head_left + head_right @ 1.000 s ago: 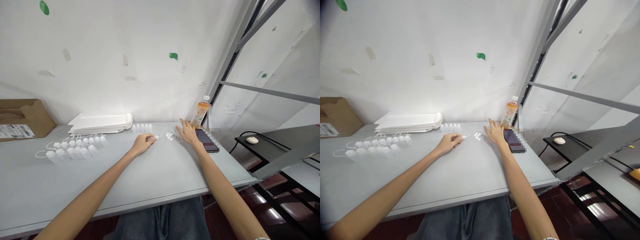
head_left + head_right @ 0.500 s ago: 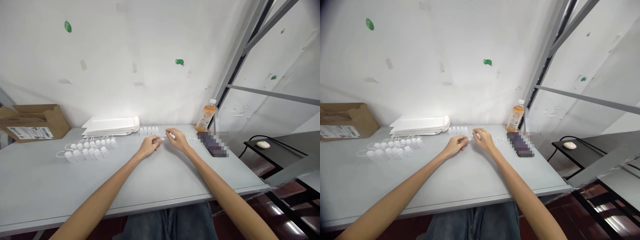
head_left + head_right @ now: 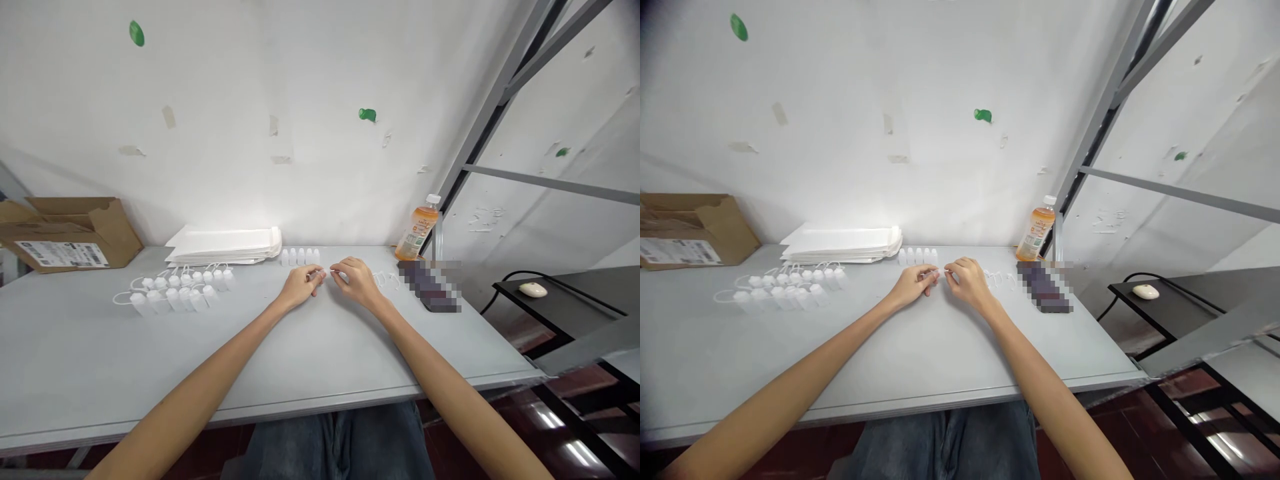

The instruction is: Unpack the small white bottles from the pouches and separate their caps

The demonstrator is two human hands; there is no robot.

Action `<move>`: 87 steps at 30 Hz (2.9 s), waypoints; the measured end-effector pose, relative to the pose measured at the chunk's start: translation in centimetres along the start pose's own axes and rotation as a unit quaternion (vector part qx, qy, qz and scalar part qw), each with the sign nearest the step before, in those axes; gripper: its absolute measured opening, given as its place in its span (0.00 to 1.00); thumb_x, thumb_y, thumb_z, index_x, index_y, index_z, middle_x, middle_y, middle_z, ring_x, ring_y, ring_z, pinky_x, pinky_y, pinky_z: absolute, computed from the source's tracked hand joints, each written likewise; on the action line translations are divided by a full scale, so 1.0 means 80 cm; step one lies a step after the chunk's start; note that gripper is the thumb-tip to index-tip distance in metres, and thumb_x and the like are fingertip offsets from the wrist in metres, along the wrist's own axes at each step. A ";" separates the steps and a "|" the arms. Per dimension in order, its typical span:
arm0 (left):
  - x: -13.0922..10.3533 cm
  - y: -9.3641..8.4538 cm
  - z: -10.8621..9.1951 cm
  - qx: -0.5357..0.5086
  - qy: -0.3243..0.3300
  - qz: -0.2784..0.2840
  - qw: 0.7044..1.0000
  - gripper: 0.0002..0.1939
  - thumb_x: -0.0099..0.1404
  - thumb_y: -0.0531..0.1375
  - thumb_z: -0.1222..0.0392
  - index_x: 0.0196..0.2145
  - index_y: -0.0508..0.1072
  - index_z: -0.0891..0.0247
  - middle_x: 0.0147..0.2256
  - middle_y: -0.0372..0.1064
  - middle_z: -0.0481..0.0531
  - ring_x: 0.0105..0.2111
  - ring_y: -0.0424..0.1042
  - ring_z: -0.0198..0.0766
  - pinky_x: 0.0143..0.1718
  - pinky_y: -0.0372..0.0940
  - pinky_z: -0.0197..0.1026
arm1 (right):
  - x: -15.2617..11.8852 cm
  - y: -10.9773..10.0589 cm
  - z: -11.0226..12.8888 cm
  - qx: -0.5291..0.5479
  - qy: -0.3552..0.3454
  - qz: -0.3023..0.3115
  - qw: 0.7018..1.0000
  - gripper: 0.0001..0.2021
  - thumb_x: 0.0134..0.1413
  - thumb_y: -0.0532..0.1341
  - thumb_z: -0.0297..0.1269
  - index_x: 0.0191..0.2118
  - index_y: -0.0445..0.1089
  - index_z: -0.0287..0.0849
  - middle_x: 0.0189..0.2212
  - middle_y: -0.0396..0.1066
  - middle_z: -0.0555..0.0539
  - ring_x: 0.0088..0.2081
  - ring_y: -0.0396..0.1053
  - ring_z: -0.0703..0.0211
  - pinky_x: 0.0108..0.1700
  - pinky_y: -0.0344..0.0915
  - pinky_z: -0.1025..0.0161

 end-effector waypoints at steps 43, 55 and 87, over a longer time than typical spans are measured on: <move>0.004 -0.022 0.000 -0.010 -0.048 -0.076 0.996 0.26 0.59 0.58 0.36 0.35 0.75 0.64 0.27 0.72 0.50 0.15 0.68 0.33 0.19 0.60 0.37 | -0.019 -0.060 -0.091 -0.088 0.306 -0.193 0.928 0.14 0.62 0.51 0.37 0.36 0.74 0.42 0.37 0.75 0.41 0.38 0.70 0.51 0.40 0.59 0.59; 0.005 -0.022 0.010 0.023 -0.045 -0.058 0.997 0.21 0.62 0.57 0.41 0.35 0.74 0.63 0.26 0.73 0.48 0.16 0.66 0.32 0.28 0.63 0.39 | -0.018 -0.063 -0.095 -0.082 0.386 -0.117 0.912 0.15 0.60 0.55 0.40 0.39 0.79 0.44 0.39 0.77 0.42 0.43 0.70 0.48 0.43 0.64 0.57; 0.004 -0.018 0.005 0.128 -0.030 -0.050 0.990 0.15 0.60 0.57 0.48 0.40 0.74 0.59 0.35 0.75 0.48 0.24 0.69 0.34 0.33 0.63 0.38 | -0.017 -0.067 -0.089 -0.067 0.420 0.009 0.905 0.11 0.56 0.61 0.41 0.35 0.80 0.46 0.34 0.79 0.45 0.39 0.75 0.51 0.38 0.64 0.61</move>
Point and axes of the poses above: each hand's wrist, its own x-axis towards the middle knuckle, its own y-axis out of the palm, z = x × y, the point moved 2 cm from there along x, towards the middle knuckle
